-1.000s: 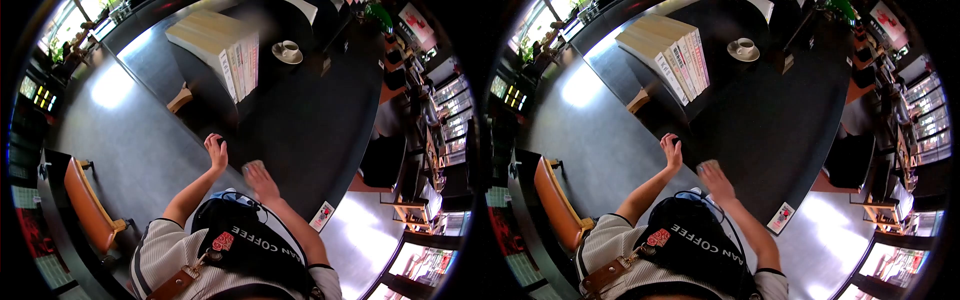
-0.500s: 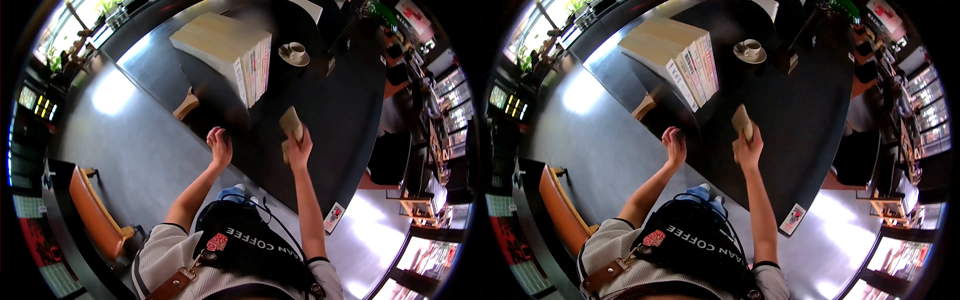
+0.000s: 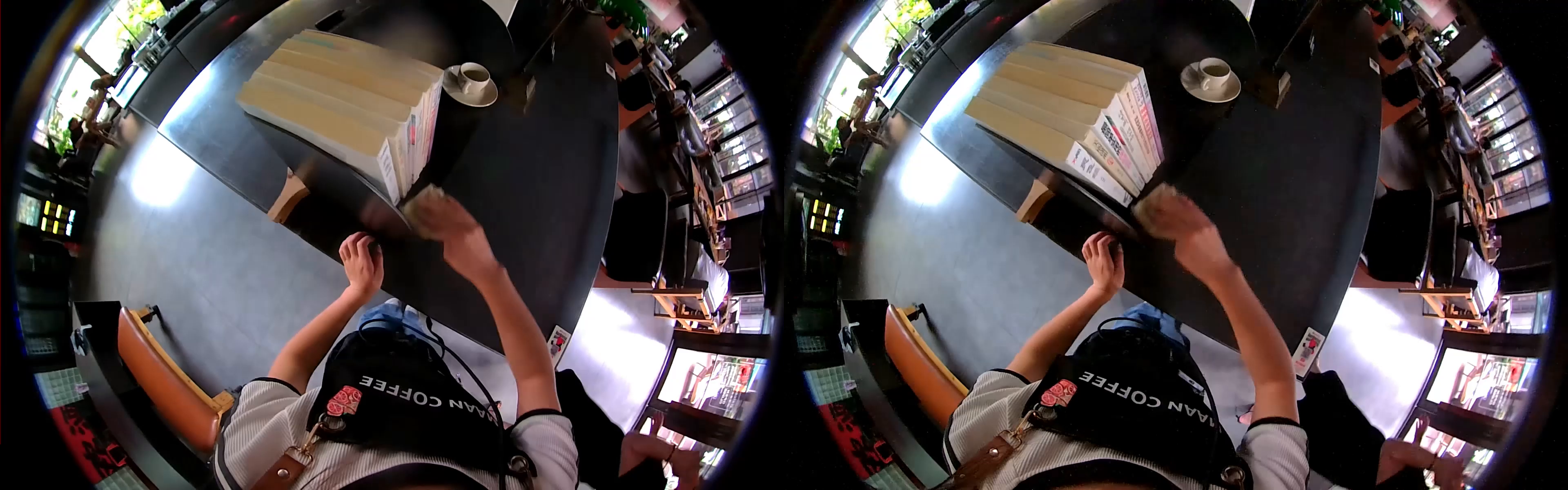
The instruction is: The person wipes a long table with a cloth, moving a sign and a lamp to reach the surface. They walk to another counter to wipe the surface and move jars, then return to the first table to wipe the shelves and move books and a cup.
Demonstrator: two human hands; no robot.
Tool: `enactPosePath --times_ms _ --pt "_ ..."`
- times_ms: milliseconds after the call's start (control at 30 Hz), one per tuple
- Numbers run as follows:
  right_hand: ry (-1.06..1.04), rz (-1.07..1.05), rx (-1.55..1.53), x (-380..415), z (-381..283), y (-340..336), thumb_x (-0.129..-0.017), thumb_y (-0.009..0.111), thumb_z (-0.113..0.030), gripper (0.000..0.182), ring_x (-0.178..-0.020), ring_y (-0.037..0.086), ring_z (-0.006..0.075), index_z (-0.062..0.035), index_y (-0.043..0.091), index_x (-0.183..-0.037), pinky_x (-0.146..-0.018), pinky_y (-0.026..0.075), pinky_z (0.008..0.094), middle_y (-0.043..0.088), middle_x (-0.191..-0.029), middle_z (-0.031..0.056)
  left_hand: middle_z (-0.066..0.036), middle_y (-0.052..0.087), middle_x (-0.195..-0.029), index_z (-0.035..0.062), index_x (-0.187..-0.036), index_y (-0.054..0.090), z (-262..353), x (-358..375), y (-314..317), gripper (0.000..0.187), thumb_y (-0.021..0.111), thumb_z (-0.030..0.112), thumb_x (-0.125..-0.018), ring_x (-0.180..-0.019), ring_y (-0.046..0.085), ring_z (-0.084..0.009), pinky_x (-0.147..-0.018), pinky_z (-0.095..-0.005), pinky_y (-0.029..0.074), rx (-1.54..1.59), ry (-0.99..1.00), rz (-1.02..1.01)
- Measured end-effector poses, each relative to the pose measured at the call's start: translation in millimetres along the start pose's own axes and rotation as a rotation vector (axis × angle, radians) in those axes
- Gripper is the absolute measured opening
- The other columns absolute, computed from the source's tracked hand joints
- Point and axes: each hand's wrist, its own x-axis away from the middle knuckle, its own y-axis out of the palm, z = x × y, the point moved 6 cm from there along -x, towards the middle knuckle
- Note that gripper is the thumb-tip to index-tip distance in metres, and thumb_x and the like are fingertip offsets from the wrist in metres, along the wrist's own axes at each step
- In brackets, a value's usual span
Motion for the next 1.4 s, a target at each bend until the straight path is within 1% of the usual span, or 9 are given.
enactPosePath --times_ms 167,300,367,767,1000,1100,1200,1267,1400 --pt "0.104 0.146 -0.016 -27 56 -13 -0.061 0.048 0.016 0.052 -0.120 0.047 0.0318 -0.0026 0.061 -0.108 -0.106 0.034 0.0407 0.057 -0.121 0.0140 -0.014 0.051 -0.108 0.0063 -0.102 0.052 2 0 -2 0.027 0.058 0.008 -0.075 -0.104 0.045 -0.0334 -0.092 -0.0426 0.034 -0.020 -0.022 0.039" --pt "-0.027 0.119 -0.046 -4 -2 -3 -0.066 0.049 0.013 0.041 -0.111 0.053 0.0317 -0.0019 0.062 -0.102 -0.098 0.041 0.0402 0.058 -0.117 0.0123 -0.013 0.051 -0.108 0.0064 -0.101 0.053 3 -1 -1 0.026 0.058 0.009 -0.075 -0.104 0.045 -0.0331 -0.092 -0.0426 0.034 -0.024 -0.011 0.030" --pt "-0.044 0.075 -0.200 6 -22 5 -0.060 0.046 0.019 0.051 -0.114 0.052 0.0313 -0.0025 0.062 -0.103 -0.101 0.038 0.0433 0.059 -0.115 0.0125 -0.013 0.052 -0.107 0.0064 -0.101 0.053 2 -1 -2 0.026 0.058 0.009 -0.076 -0.103 0.046 -0.0328 -0.092 -0.0427 0.033 -0.021 -0.025 0.030" --pt "0.164 0.311 0.048 -61 118 -16 -0.061 0.039 0.017 0.061 -0.114 0.053 0.0302 -0.0080 0.064 -0.110 -0.105 0.035 0.0406 0.062 -0.113 0.0113 -0.013 0.053 -0.106 0.0062 -0.099 0.053 0 -1 0 0.023 0.056 0.008 -0.077 -0.102 0.047 -0.0331 -0.091 -0.0412 0.033 0.011 -0.029 0.007" --pt "0.232 0.148 0.078 -40 106 -10 -0.067 0.045 0.015 0.054 -0.123 0.045 0.0327 -0.0055 0.061 -0.114 -0.104 0.037 0.0376 0.054 -0.126 0.0116 -0.013 0.052 -0.105 0.0062 -0.101 0.051 2 -2 -3 0.027 0.059 0.005 -0.075 -0.102 0.046 -0.0322 -0.090 -0.0422 0.033 0.063 0.013 -0.011" --pt "0.189 0.166 0.031 -34 86 -16 -0.064 0.040 0.017 0.056 -0.119 0.048 0.0316 -0.0028 0.061 -0.112 -0.107 0.034 0.0388 0.057 -0.122 0.0114 -0.015 0.048 -0.107 0.0051 -0.105 0.048 -7 6 -25 0.029 0.057 0.002 -0.078 -0.102 0.043 -0.0300 -0.088 -0.0410 0.032 0.158 -0.112 0.141" --pt "0.170 0.220 -0.034 -36 80 -21 -0.063 0.038 0.019 0.057 -0.117 0.050 0.0318 -0.0008 0.061 -0.111 -0.108 0.033 0.0398 0.058 -0.120 0.0121 -0.014 0.041 -0.099 0.0028 -0.102 0.042 28 -43 -109 0.034 0.059 0.000 -0.074 -0.097 0.038 -0.0284 -0.084 -0.0386 0.031 0.232 0.063 0.396" --pt "0.187 0.225 -0.087 -36 77 -22 -0.064 0.038 0.019 0.056 -0.118 0.050 0.0323 -0.0004 0.061 -0.111 -0.108 0.031 0.0413 0.058 -0.120 0.0131 -0.014 0.041 -0.101 0.0025 -0.103 0.042 75 -110 -171 0.034 0.059 -0.004 -0.074 -0.094 0.041 -0.0276 -0.081 -0.0382 0.035 0.263 0.387 0.548" --pt "0.181 0.273 -0.165 -31 88 -17 -0.063 0.038 0.020 0.058 -0.118 0.050 0.0330 -0.0019 0.061 -0.112 -0.108 0.030 0.0420 0.059 -0.118 0.0142 -0.011 0.060 -0.100 0.0043 -0.097 0.056 234 -245 -207 0.026 0.068 0.004 -0.073 -0.095 0.054 -0.0276 -0.084 -0.0395 0.043 -0.088 0.785 0.147"
